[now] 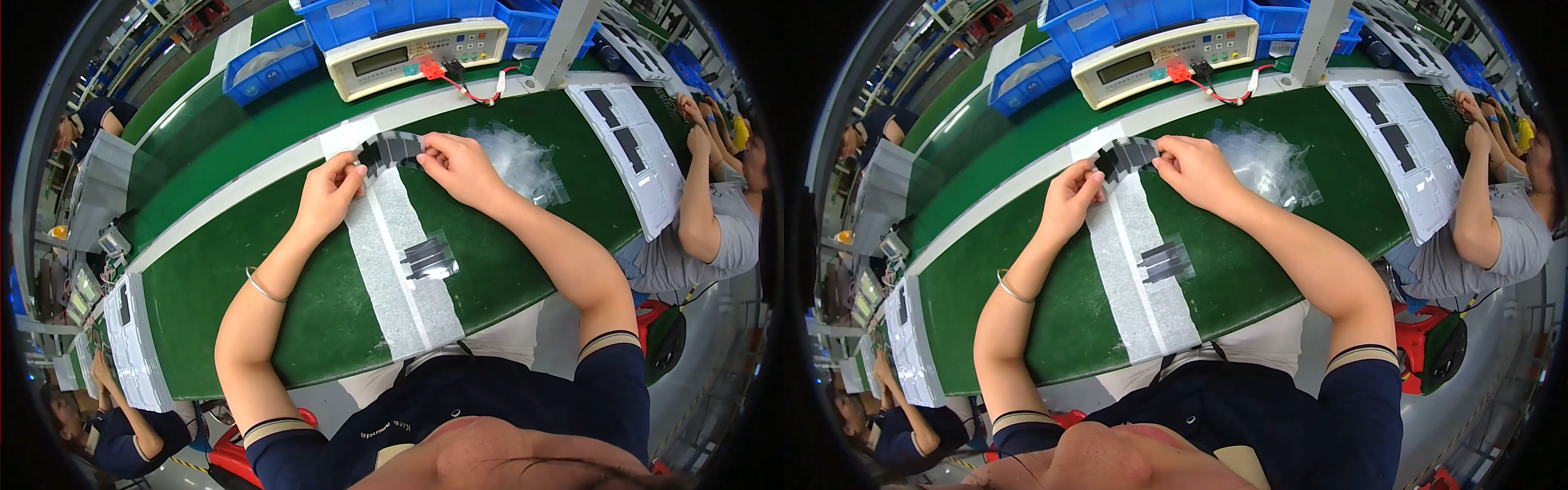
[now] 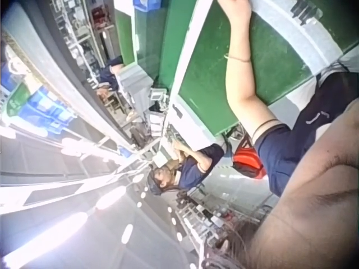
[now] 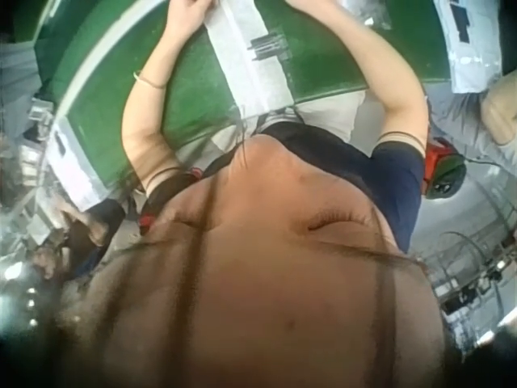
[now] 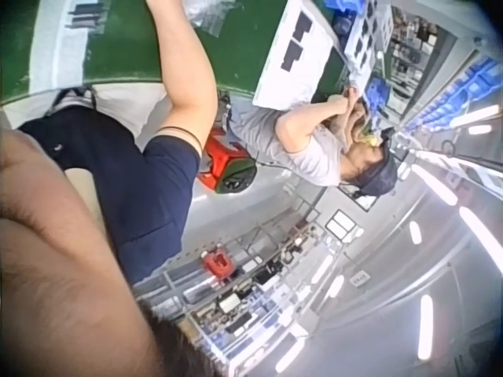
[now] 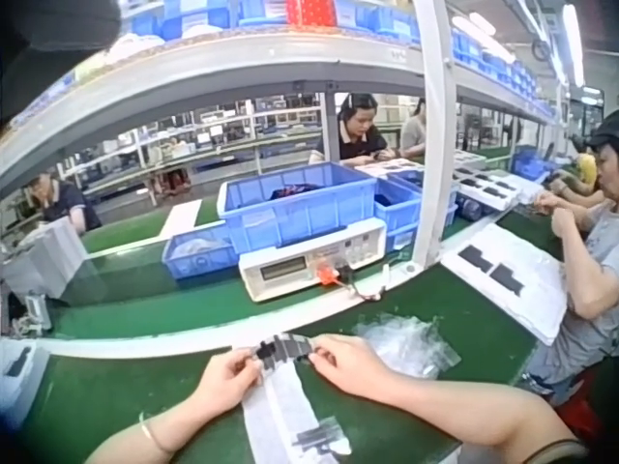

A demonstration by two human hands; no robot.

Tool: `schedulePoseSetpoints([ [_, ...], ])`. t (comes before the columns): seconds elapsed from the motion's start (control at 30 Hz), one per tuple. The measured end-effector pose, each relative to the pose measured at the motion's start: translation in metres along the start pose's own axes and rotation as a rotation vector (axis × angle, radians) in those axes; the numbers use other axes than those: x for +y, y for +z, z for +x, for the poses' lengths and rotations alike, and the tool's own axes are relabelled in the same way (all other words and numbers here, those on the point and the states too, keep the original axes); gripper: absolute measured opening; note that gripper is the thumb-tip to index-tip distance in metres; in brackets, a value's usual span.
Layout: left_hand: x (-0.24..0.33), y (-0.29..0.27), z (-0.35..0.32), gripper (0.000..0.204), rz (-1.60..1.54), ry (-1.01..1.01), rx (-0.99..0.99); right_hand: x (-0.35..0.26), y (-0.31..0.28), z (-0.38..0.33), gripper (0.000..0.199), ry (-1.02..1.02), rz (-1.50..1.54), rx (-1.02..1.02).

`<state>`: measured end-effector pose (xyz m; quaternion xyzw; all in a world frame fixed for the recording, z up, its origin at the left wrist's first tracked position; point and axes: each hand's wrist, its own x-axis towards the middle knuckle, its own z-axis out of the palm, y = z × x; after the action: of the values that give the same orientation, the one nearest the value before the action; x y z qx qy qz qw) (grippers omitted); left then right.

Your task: The person assembles small black plastic electronic components by hand on a factory assembly line.

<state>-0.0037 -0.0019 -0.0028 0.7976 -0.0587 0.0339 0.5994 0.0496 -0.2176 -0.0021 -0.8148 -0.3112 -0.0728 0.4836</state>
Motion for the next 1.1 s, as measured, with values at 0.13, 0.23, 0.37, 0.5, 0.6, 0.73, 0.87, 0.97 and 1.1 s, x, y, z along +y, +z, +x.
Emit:
schedulePoseSetpoints([
  [0.13, 0.002, -0.001, -0.001, 0.014, 0.01, 0.018, 0.049, -0.004, -0.003, 0.001, 0.014, 0.02, 0.054, -0.009],
  [0.23, 0.004, -0.004, 0.0, 0.014, -0.022, 0.02, 0.07, -0.009, -0.008, 0.004, 0.015, 0.038, 0.083, 0.012],
  [0.37, 0.001, -0.004, 0.002, 0.014, -0.056, 0.015, 0.037, -0.005, -0.012, 0.006, 0.013, -0.002, 0.031, 0.021],
  [0.5, 0.003, -0.003, -0.001, 0.014, -0.148, 0.025, -0.017, -0.011, -0.015, 0.009, 0.016, 0.034, 0.039, 0.038],
  [0.6, 0.004, -0.003, -0.002, 0.013, -0.169, 0.017, -0.037, -0.014, -0.018, 0.01, 0.018, 0.127, 0.028, -0.035],
  [0.73, 0.007, -0.004, -0.001, 0.012, -0.177, -0.025, 0.006, -0.007, -0.022, 0.013, 0.018, 0.181, 0.006, -0.047],
  [0.87, 0.004, -0.011, -0.002, 0.013, -0.164, -0.066, 0.048, 0.001, -0.024, 0.017, 0.018, 0.212, -0.045, -0.098],
  [0.97, 0.004, -0.009, -0.002, 0.012, -0.165, -0.105, 0.051, 0.002, -0.019, 0.012, 0.016, 0.173, -0.098, -0.092],
  [1.1, 0.012, -0.005, -0.004, 0.034, 0.29, 0.229, 0.009, -0.001, -0.013, 0.01, 0.018, 0.053, -0.251, 0.001],
])
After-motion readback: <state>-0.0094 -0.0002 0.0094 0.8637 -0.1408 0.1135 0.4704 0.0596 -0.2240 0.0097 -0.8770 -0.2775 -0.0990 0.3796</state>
